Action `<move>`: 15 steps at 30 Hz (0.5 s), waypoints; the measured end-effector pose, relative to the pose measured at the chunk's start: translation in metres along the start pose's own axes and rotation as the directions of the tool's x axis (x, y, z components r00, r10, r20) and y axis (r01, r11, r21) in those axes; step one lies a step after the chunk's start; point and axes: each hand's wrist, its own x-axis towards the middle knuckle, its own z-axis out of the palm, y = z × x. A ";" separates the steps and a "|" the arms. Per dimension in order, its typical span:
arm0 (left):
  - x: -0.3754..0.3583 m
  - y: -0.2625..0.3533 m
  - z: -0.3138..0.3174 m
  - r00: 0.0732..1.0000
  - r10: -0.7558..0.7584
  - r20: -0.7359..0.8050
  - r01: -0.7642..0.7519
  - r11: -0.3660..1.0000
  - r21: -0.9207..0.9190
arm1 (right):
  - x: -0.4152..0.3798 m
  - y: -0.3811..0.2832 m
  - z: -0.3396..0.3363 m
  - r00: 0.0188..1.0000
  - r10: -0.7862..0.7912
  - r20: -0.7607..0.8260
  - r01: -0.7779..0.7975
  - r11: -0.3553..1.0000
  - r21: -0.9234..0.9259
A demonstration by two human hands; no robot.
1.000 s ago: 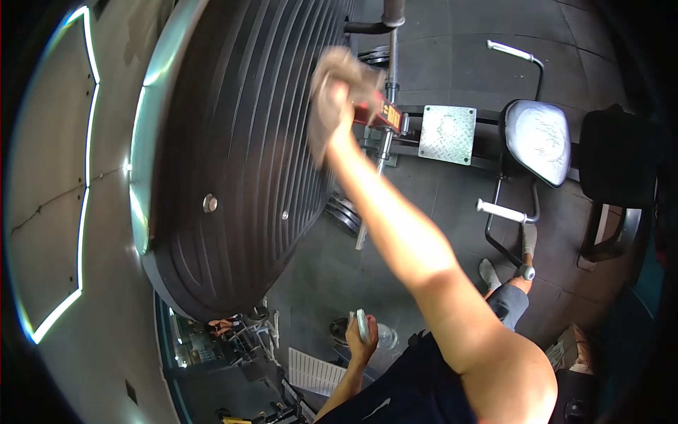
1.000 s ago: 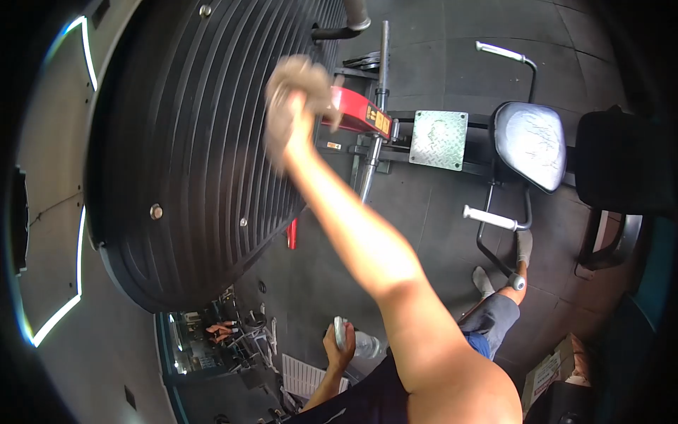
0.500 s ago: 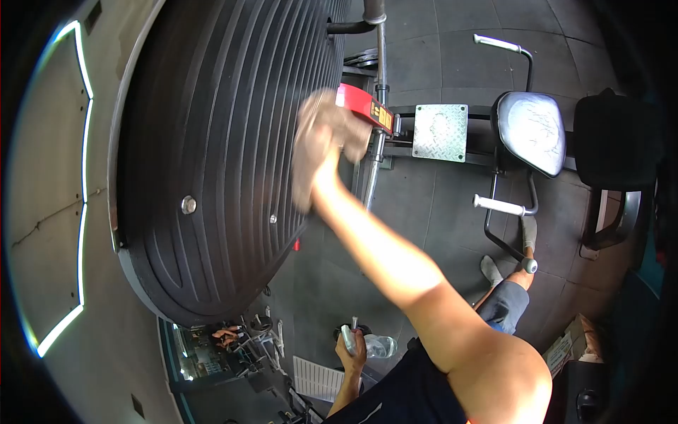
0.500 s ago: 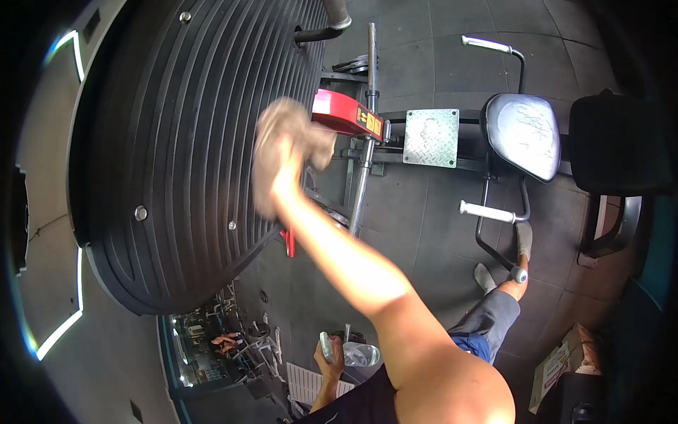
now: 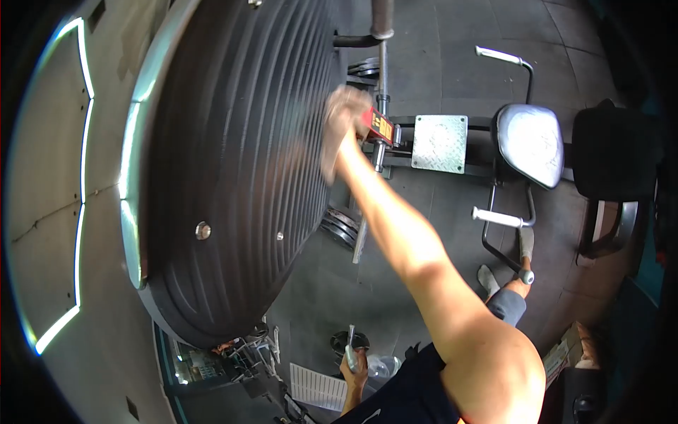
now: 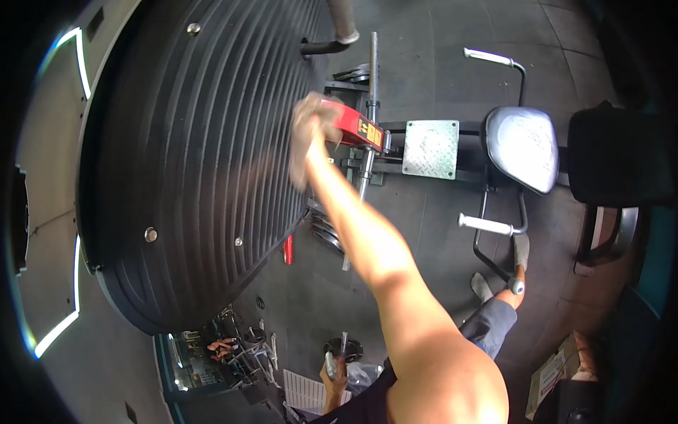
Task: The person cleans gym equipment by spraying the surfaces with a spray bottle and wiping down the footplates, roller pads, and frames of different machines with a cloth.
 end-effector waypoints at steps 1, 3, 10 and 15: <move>-0.002 -0.017 -0.002 1.000 -0.025 -0.015 0.025 1.000 0.002 | 0.027 -0.012 0.007 0.999 0.034 -0.039 -0.037 0.997 -0.070; -0.015 -0.042 -0.012 0.995 -0.096 -0.005 0.096 0.995 -0.008 | 0.040 -0.027 0.018 0.997 0.047 -0.065 -0.058 0.980 -0.190; 0.004 -0.044 0.001 0.994 0.017 0.106 -0.035 0.986 0.164 | -0.176 0.061 -0.042 0.983 0.125 0.134 -0.050 0.888 -0.457; 0.002 -0.008 0.000 0.999 0.002 -0.047 -0.011 0.983 -0.184 | -0.005 0.020 -0.027 0.975 0.179 -0.134 -0.210 0.941 -0.266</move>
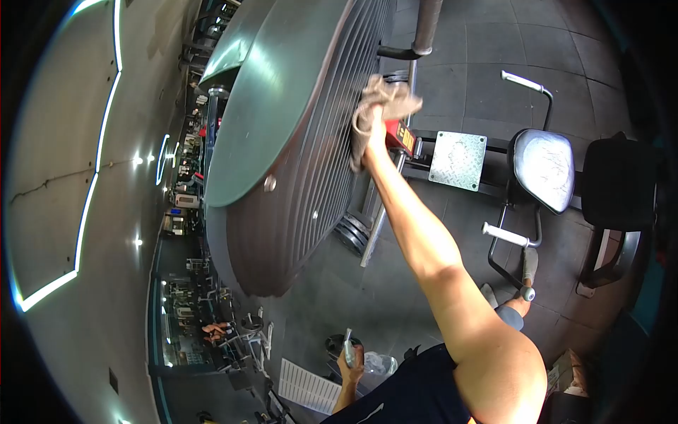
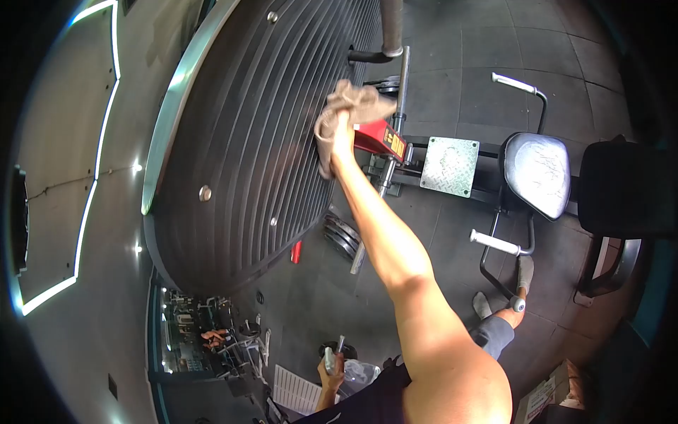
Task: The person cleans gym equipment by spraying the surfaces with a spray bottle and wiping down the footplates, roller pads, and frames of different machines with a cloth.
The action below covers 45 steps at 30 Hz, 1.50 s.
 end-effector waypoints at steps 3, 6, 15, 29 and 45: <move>0.005 -0.003 0.001 1.000 -0.022 0.008 0.022 0.999 -0.038 | -0.127 -0.012 0.024 0.995 -0.019 0.095 0.029 0.994 -0.103; 0.004 0.015 0.003 0.993 0.045 0.112 -0.051 0.997 0.053 | -0.295 0.055 0.015 0.941 -0.023 0.338 0.110 0.964 -0.242; 0.038 0.298 0.001 0.732 0.662 0.160 -0.676 0.676 0.294 | -0.144 -0.038 0.029 0.929 0.007 0.371 -0.153 0.917 0.367; 0.052 0.402 0.022 0.472 0.881 0.027 -0.810 0.422 0.406 | -0.164 -0.059 0.057 0.943 -0.128 0.308 0.099 0.989 0.109; 0.005 0.204 -0.028 0.916 0.378 0.136 -0.399 0.817 0.417 | -0.324 -0.026 0.070 0.578 -0.633 0.516 0.813 0.392 -0.430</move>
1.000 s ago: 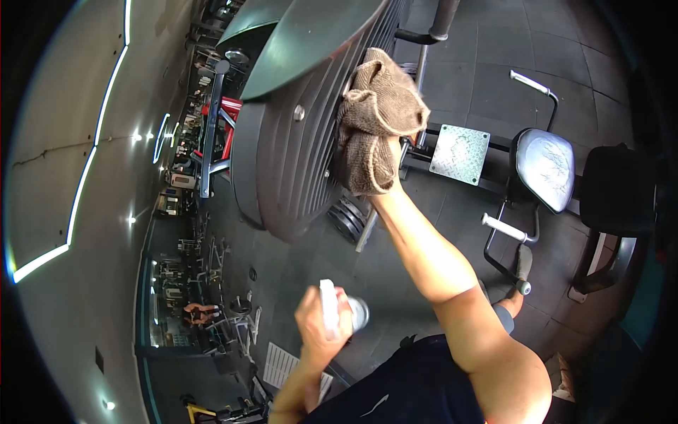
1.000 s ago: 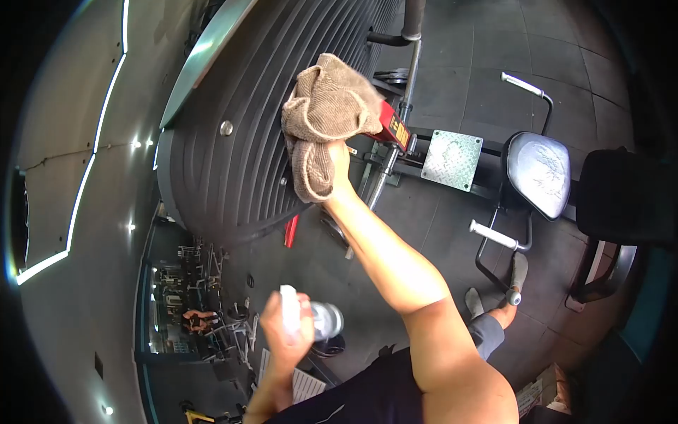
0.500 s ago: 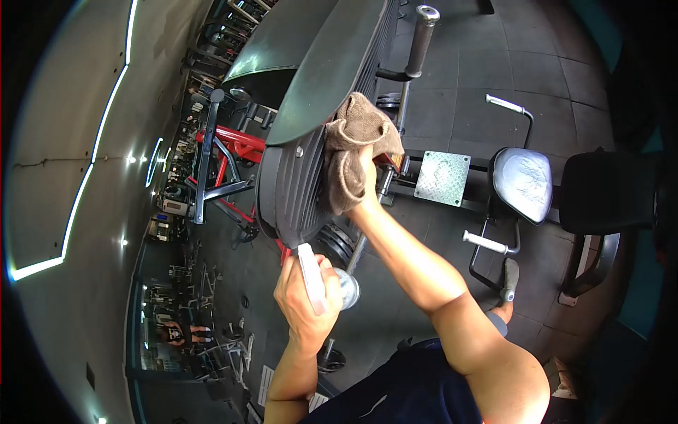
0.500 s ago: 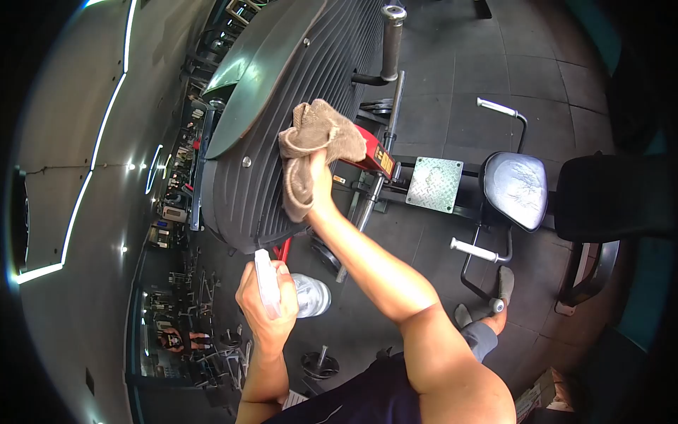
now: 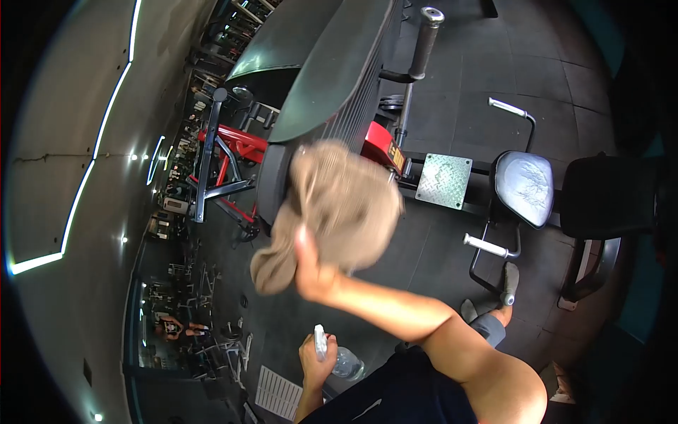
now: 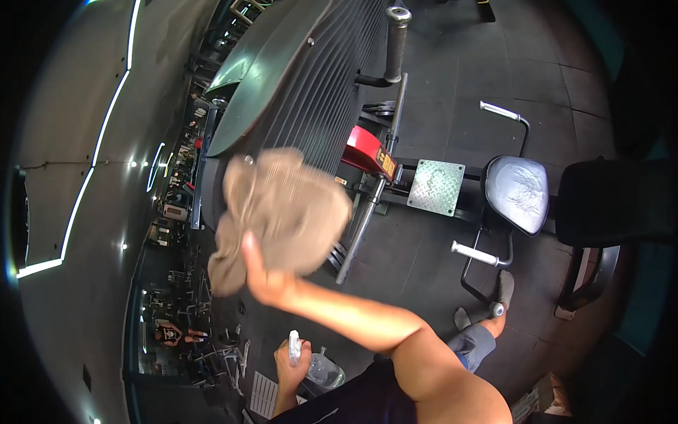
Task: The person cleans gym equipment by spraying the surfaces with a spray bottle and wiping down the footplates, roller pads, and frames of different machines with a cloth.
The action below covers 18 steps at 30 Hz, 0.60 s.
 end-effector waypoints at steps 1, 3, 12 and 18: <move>-0.003 -0.005 0.002 1.000 -0.007 0.013 0.006 1.000 0.013 | -0.021 -0.014 -0.024 0.925 0.157 0.345 -0.140 0.987 -0.075; -0.003 -0.005 0.004 1.000 -0.015 0.021 0.015 1.000 0.013 | -0.009 0.003 -0.034 0.863 0.055 0.503 0.147 0.924 -0.353; -0.006 -0.007 0.020 0.998 -0.026 0.060 0.029 0.998 -0.055 | -0.013 0.019 -0.027 0.944 0.158 0.291 -0.151 0.987 -0.045; -0.023 -0.012 0.021 0.990 -0.137 0.027 0.139 0.987 -0.075 | 0.105 0.077 -0.034 0.883 0.426 0.197 -0.468 0.825 0.316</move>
